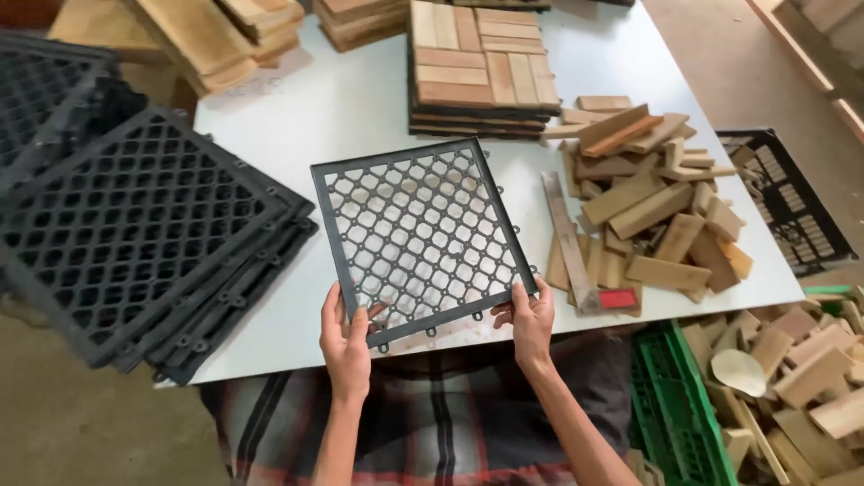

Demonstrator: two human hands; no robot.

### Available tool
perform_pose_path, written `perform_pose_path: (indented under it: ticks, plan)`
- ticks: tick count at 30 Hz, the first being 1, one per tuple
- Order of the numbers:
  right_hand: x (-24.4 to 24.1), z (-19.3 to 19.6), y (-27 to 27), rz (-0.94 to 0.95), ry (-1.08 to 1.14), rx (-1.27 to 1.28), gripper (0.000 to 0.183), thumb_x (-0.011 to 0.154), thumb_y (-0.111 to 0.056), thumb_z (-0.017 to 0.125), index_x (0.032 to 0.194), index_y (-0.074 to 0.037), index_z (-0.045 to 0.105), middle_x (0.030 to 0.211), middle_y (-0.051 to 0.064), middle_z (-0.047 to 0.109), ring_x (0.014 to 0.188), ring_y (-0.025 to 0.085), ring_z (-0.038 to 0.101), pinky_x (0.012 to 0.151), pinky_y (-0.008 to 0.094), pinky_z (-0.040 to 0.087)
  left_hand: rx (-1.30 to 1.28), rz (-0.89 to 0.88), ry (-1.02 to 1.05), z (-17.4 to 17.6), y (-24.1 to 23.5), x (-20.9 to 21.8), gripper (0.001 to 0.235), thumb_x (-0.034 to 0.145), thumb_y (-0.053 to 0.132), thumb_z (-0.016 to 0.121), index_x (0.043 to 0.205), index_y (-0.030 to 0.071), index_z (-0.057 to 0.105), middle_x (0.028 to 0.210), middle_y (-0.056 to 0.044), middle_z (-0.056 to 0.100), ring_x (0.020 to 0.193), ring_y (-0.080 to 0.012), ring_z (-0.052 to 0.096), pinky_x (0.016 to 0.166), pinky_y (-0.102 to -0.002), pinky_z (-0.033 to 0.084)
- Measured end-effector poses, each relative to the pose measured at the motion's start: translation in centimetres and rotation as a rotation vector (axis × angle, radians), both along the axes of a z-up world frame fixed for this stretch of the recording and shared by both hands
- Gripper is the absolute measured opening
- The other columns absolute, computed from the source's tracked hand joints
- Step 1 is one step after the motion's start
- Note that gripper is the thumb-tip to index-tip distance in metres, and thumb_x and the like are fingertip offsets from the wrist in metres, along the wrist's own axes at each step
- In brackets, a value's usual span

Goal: Assembling interlocking wood deck tiles by placing wooden slats onto a plastic grid base in a specific pattern.

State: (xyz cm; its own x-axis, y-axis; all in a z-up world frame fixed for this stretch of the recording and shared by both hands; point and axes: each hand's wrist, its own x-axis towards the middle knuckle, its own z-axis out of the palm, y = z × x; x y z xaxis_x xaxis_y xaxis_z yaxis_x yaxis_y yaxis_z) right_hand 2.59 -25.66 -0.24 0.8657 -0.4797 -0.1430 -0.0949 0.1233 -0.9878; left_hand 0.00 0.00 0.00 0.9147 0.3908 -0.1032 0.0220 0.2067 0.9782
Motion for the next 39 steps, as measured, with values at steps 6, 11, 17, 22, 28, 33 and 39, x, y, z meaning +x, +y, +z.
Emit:
perform_pose_path:
  ticks: [6, 11, 17, 22, 28, 33, 39]
  plan:
    - [-2.0, -0.4, -4.1, 0.189, 0.343, -0.604, 0.037, 0.098, -0.037, 0.061, 0.114, -0.004, 0.059, 0.054, 0.007, 0.064, 0.038, 0.018, 0.053, 0.045, 0.035, 0.040, 1.138, -0.090, -0.151, -8.0, 1.2, 2.1, 0.047, 0.094, -0.003, 0.063, 0.140, 0.007, 0.062, 0.141, -0.016, 0.065, 0.112, -0.0299, 0.057, 0.084, -0.046, 0.054]
    - [-1.2, -6.5, -6.6, 0.207, 0.258, -0.940, 0.028, 0.106, -0.034, 0.051, 0.093, -0.010, 0.052, 0.055, 0.010, 0.054, 0.048, 0.034, 0.050, 0.051, 0.044, 0.035, 1.204, -0.051, -0.157, -7.3, 1.6, 2.6, 0.041, 0.098, -0.002, 0.059, 0.138, 0.006, 0.066, 0.138, -0.016, 0.067, 0.106, -0.0285, 0.056, 0.077, -0.043, 0.051]
    - [-1.4, -8.5, -8.1, 0.258, 0.098, -1.241, 0.033, 0.107, -0.030, 0.054, 0.081, -0.011, 0.045, 0.052, 0.006, 0.048, 0.039, 0.028, 0.046, 0.038, 0.040, 0.032, 1.274, -0.051, -0.159, -8.0, 2.2, 3.8, 0.043, 0.098, -0.004, 0.057, 0.137, 0.009, 0.069, 0.137, -0.013, 0.069, 0.107, -0.0252, 0.053, 0.077, -0.041, 0.048]
    - [-1.4, -8.8, -9.9, 0.112, 0.059, -1.334, 0.050, 0.097, -0.045, 0.071, 0.071, -0.015, 0.043, 0.045, 0.000, 0.038, 0.037, 0.016, 0.034, 0.038, 0.035, 0.023, 1.064, -0.049, -0.202, -7.9, 2.3, 3.6, 0.038, 0.102, 0.010, 0.054, 0.137, 0.009, 0.069, 0.137, -0.006, 0.069, 0.112, -0.0267, 0.056, 0.090, -0.045, 0.048]
    - [-1.2, -4.2, -13.7, -0.059, -0.041, -1.423, 0.033, 0.089, -0.045, 0.077, 0.105, -0.017, 0.068, 0.095, 0.001, 0.064, 0.088, 0.025, 0.060, 0.077, 0.041, 0.046, 0.954, -0.054, -0.067, -6.9, 1.9, 3.3, 0.044, 0.103, 0.025, 0.053, 0.143, 0.009, 0.063, 0.131, -0.010, 0.070, 0.121, -0.0339, 0.055, 0.095, -0.052, 0.047]
    - [-0.3, -6.4, -16.6, 0.050, 0.026, -1.590, 0.055, 0.084, -0.039, 0.080, 0.121, -0.003, 0.063, 0.133, 0.014, 0.062, 0.114, 0.036, 0.059, 0.100, 0.045, 0.038, 1.026, 0.020, -0.054, -7.4, 1.7, 3.4, 0.037, 0.100, 0.022, 0.060, 0.134, 0.010, 0.071, 0.121, -0.008, 0.074, 0.115, -0.0343, 0.059, 0.091, -0.053, 0.048]
    - [0.4, -2.9, -17.0, 0.194, 0.110, -1.419, 0.086, 0.075, -0.033, 0.078, 0.151, -0.017, 0.042, 0.112, 0.012, 0.063, 0.104, 0.030, 0.058, 0.091, 0.041, 0.035, 1.056, 0.026, -0.085, -7.9, 2.0, 3.4, 0.036, 0.101, 0.020, 0.061, 0.134, 0.010, 0.071, 0.125, -0.009, 0.073, 0.118, -0.0359, 0.057, 0.093, -0.054, 0.047]
